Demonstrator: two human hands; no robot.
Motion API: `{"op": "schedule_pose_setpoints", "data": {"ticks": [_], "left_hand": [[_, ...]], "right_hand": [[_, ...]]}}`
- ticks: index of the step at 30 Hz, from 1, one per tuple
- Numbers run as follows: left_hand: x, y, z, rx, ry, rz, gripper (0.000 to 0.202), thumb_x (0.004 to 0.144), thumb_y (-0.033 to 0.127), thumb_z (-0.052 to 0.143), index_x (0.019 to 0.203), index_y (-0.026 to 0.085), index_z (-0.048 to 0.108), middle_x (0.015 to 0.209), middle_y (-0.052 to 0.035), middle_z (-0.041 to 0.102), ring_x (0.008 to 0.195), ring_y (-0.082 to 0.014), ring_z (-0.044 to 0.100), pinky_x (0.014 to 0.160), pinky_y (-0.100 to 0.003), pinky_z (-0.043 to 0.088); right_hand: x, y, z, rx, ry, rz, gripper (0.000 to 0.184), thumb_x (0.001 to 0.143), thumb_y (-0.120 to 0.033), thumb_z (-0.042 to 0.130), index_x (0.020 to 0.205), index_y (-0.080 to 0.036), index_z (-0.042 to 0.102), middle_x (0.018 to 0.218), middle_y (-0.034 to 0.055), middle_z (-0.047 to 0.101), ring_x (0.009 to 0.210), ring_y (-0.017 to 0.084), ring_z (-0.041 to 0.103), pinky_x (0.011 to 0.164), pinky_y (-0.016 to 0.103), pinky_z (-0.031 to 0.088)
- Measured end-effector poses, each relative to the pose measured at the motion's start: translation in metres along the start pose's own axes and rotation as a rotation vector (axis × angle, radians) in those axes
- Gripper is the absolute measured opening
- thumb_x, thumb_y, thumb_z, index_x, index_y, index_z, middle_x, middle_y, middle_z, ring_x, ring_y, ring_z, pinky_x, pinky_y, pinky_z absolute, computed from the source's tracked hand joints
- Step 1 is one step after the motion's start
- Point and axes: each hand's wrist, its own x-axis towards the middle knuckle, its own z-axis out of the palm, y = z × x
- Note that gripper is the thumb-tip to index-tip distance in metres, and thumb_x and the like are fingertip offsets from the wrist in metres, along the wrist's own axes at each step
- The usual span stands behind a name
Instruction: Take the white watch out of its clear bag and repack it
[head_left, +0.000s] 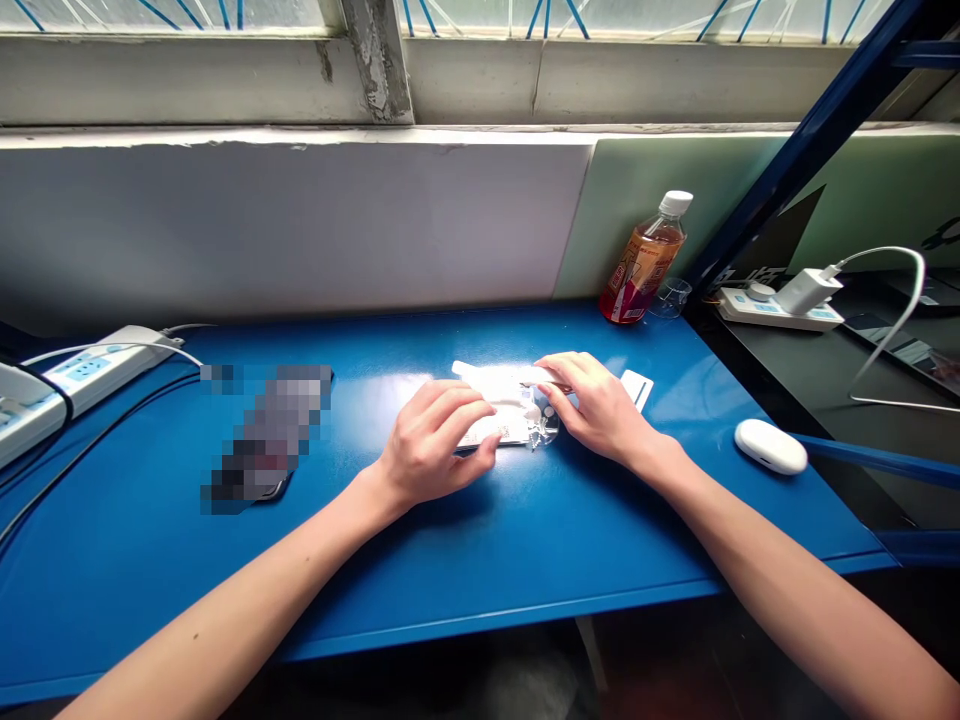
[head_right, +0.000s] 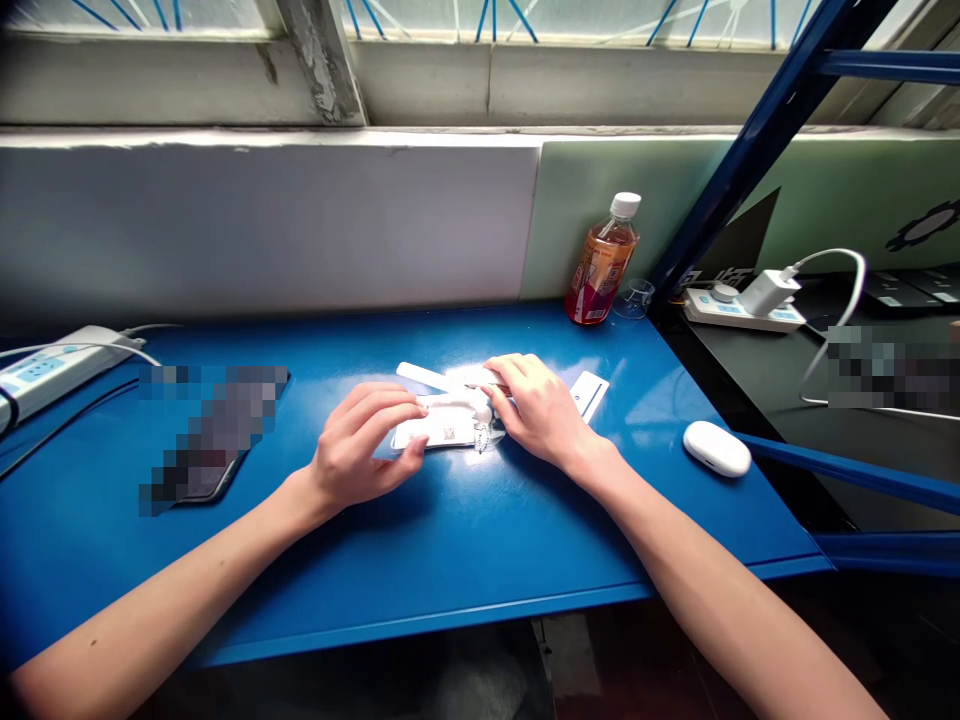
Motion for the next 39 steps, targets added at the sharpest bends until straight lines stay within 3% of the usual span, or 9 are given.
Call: {"op": "schedule_pose_setpoints", "data": {"ticks": [3,6,11,18,21,26,29,32,39], "left_hand": [[0.001,0.007,0.003,0.028,-0.025,0.046,0.031,0.087,0.026,0.065,0.117,0.02,0.061,0.113,-0.0115,0.071,0.114,-0.0281,0.065,0.097,-0.045,0.054],[0.001,0.007,0.009,0.055,-0.113,-0.002,0.031,0.092,0.026,0.06,0.121,0.016,0.06,0.119,-0.015,0.07,0.119,-0.0297,0.062,0.102,-0.049,0.05],[-0.001,0.001,0.011,0.03,-0.203,-0.034,0.022,0.101,0.021,0.045,0.102,0.017,0.067,0.099,-0.0099,0.075,0.098,-0.0233,0.07,0.094,-0.043,0.053],[0.0,0.007,0.006,-0.027,-0.043,-0.05,0.025,0.101,0.02,0.045,0.088,0.016,0.066,0.075,-0.0062,0.073,0.066,-0.0162,0.068,0.063,-0.027,0.051],[0.004,0.016,0.004,-0.252,-0.043,-0.154,0.026,0.101,0.024,0.048,0.083,0.016,0.065,0.069,-0.004,0.07,0.058,-0.0133,0.065,0.056,-0.023,0.048],[0.021,0.037,0.005,-1.082,-0.27,-0.775,0.034,0.101,0.044,0.049,0.099,0.014,0.065,0.083,-0.0086,0.073,0.07,-0.0179,0.072,0.068,-0.029,0.058],[0.03,0.043,0.013,-1.512,-0.366,-0.999,0.044,0.093,0.054,0.059,0.104,0.012,0.064,0.083,-0.01,0.073,0.072,-0.0219,0.073,0.067,-0.034,0.059],[0.032,0.041,0.026,-1.735,-0.362,-1.087,0.048,0.088,0.053,0.066,0.106,0.009,0.065,0.086,-0.0126,0.073,0.078,-0.0248,0.074,0.071,-0.037,0.059],[0.025,0.033,0.034,-1.84,-0.286,-1.132,0.046,0.084,0.047,0.073,0.105,0.006,0.068,0.09,-0.0146,0.074,0.079,-0.0248,0.074,0.076,-0.036,0.058]], "right_hand": [[-0.001,-0.009,0.001,0.002,0.012,-0.079,0.025,0.101,-0.029,0.045,0.113,-0.018,0.063,0.112,0.0132,0.072,0.101,0.028,0.064,0.089,0.042,0.051],[-0.004,-0.016,0.004,0.034,0.044,-0.16,0.026,0.102,-0.028,0.042,0.108,-0.019,0.066,0.106,0.0113,0.075,0.095,0.025,0.068,0.085,0.039,0.053],[-0.009,-0.019,0.006,0.116,0.129,-0.201,0.02,0.097,-0.032,0.056,0.101,-0.018,0.07,0.091,0.0096,0.078,0.076,0.02,0.072,0.073,0.032,0.056],[-0.004,-0.035,-0.005,0.51,0.274,-0.128,0.016,0.084,-0.037,0.073,0.085,-0.021,0.072,0.075,0.0035,0.075,0.06,0.016,0.066,0.057,0.029,0.053],[0.004,-0.046,-0.011,0.652,0.329,-0.06,0.013,0.083,-0.035,0.075,0.078,-0.022,0.074,0.07,0.0009,0.071,0.055,0.014,0.06,0.053,0.028,0.049],[0.033,-0.052,-0.01,1.066,0.195,0.273,0.027,0.086,-0.047,0.069,0.086,-0.022,0.077,0.089,0.0041,0.071,0.072,0.016,0.066,0.063,0.029,0.052],[0.05,-0.05,-0.001,1.45,0.063,0.419,0.033,0.092,-0.051,0.059,0.094,-0.021,0.074,0.09,0.0048,0.074,0.082,0.017,0.069,0.073,0.028,0.055],[0.058,-0.046,0.009,1.674,-0.082,0.506,0.037,0.1,-0.044,0.045,0.108,-0.019,0.071,0.097,0.0064,0.076,0.086,0.017,0.071,0.077,0.029,0.057],[0.048,-0.034,0.018,1.9,-0.25,0.618,0.049,0.105,-0.037,0.023,0.122,-0.014,0.063,0.118,0.0105,0.073,0.099,0.019,0.071,0.088,0.032,0.056]]}}
